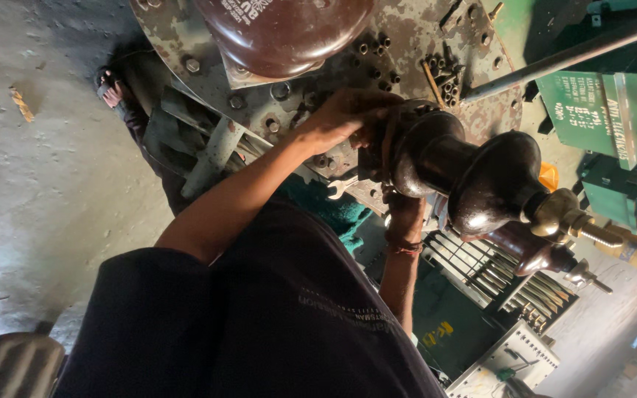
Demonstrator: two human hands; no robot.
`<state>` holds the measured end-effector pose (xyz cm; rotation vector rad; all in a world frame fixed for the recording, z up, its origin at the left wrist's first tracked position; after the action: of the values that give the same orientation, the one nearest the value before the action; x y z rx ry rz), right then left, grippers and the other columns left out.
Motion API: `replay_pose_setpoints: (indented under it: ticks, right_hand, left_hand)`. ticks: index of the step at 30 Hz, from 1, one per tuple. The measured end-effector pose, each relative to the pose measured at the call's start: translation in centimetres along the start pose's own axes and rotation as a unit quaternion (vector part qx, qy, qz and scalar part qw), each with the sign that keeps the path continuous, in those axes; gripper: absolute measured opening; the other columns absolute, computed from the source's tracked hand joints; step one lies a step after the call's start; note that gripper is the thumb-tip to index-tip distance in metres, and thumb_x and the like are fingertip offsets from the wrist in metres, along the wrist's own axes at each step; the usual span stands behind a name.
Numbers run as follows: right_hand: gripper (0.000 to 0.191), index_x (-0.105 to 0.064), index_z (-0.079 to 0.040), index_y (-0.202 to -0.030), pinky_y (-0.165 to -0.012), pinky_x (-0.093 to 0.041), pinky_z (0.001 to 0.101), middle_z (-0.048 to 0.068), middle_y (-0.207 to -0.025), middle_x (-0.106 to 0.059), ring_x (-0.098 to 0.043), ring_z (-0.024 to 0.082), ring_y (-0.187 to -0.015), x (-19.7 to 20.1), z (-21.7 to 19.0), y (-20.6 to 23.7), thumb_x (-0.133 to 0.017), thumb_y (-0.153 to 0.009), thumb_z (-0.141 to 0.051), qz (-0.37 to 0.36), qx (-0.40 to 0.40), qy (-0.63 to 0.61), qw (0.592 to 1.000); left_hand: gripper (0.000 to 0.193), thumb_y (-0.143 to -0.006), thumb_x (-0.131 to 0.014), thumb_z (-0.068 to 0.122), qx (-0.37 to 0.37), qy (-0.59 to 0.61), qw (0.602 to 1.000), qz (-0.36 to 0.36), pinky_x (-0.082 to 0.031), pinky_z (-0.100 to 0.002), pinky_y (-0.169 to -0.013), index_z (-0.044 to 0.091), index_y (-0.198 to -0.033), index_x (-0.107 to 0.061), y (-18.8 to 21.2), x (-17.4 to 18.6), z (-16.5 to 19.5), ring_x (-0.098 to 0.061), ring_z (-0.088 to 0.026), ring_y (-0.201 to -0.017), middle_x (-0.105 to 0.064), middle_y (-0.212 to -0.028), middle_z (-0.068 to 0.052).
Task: The person uses a wrench to tighten bolts on a large, brown, cylindrical machine component. They repeatedly adjust the wrench and rotate the component to access different bolt locations.
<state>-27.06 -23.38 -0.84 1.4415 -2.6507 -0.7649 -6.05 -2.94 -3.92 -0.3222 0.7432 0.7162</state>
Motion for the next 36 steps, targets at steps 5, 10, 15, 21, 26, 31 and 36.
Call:
replay_pose_setpoints:
  ticks: [5,10,15,21,26,31,36]
  right_hand:
    - [0.048,-0.054,-0.003,-0.145,-0.071,-0.051,0.03,0.014,-0.131,-0.067,-0.065,0.022,-0.094,-1.8,-0.8,0.2,-0.057,-0.103,-0.027,0.013,0.017,0.097,0.995]
    - [0.049,-0.06,-0.002,-0.137,-0.064,-0.05,0.0266,0.014,-0.112,-0.071,-0.067,0.021,-0.082,-1.4,-0.9,0.1,-0.056,-0.104,-0.038,0.049,-0.032,0.094,0.994]
    - [0.053,-0.064,-0.003,-0.135,-0.055,-0.043,0.0215,0.011,-0.105,-0.072,-0.064,0.015,-0.074,-2.7,-1.5,0.4,-0.055,-0.103,-0.045,0.063,-0.036,0.084,0.994]
    - [0.046,-0.058,-0.006,-0.14,-0.063,-0.046,0.024,0.011,-0.123,-0.069,-0.068,0.018,-0.091,-5.7,-2.6,0.7,-0.056,-0.101,-0.031,0.015,-0.003,0.117,0.993]
    - [0.042,-0.06,-0.004,-0.141,-0.068,-0.051,0.0257,0.015,-0.116,-0.068,-0.067,0.019,-0.094,-5.3,-3.4,2.0,-0.048,-0.111,-0.031,-0.005,0.06,0.295,0.953]
    - [0.017,-0.068,-0.002,-0.11,-0.07,-0.048,0.0333,0.014,-0.096,-0.072,-0.06,0.022,-0.083,-7.0,-6.4,5.8,-0.059,-0.112,-0.017,-0.044,0.049,0.546,0.835]
    - [0.026,-0.067,-0.011,-0.11,-0.064,-0.058,0.0348,0.008,-0.098,-0.08,-0.079,0.016,-0.078,-15.5,-12.6,9.0,-0.061,-0.102,-0.034,-0.335,0.083,0.627,0.699]
  left_hand:
    - [0.033,-0.105,-0.059,0.019,0.059,0.167,0.983,-0.041,-0.056,-0.03,-0.051,0.001,-0.134,-0.062,0.1,-0.3,1.5,-0.067,-0.014,-0.059,-0.07,-0.078,-0.009]
    - [0.03,-0.107,-0.063,0.013,0.017,0.106,0.987,-0.123,-0.06,-0.03,-0.063,-0.001,-0.134,-0.063,-0.1,0.2,2.4,-0.07,-0.015,-0.074,-0.074,-0.098,-0.013]
    - [0.034,-0.101,-0.067,0.014,0.029,-0.003,0.996,-0.083,-0.062,-0.026,-0.055,0.001,-0.132,-0.063,-0.3,0.1,2.7,-0.07,-0.013,-0.063,-0.076,-0.091,-0.013]
    - [0.034,-0.103,-0.064,0.021,0.038,-0.03,0.995,-0.087,-0.06,-0.026,-0.052,0.002,-0.131,-0.065,-0.4,0.3,2.5,-0.068,-0.012,-0.058,-0.074,-0.084,-0.011]
    - [0.039,-0.104,-0.055,0.027,0.101,0.09,0.99,-0.04,-0.057,-0.026,-0.049,0.001,-0.131,-0.066,-0.8,0.1,1.5,-0.062,-0.011,-0.054,-0.068,-0.073,-0.009]
    - [0.031,-0.105,-0.062,0.017,0.096,0.155,0.983,-0.012,-0.047,-0.026,-0.046,-0.004,-0.127,-0.069,-1.4,-0.4,0.5,-0.056,-0.011,-0.053,-0.067,-0.076,-0.008]
    - [0.027,-0.107,-0.058,0.014,0.08,0.13,0.988,-0.027,-0.05,-0.026,-0.047,-0.002,-0.125,-0.067,-1.7,-0.1,0.3,-0.059,-0.011,-0.056,-0.069,-0.08,-0.009]
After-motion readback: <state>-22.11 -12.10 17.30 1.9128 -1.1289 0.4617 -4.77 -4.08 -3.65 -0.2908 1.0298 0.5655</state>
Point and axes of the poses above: each hand's wrist, its own y-axis away from the middle knuckle, its own x-axis out of the back of the hand, z = x × y, the point moved 2 cm from there along -y, towards the middle knuckle
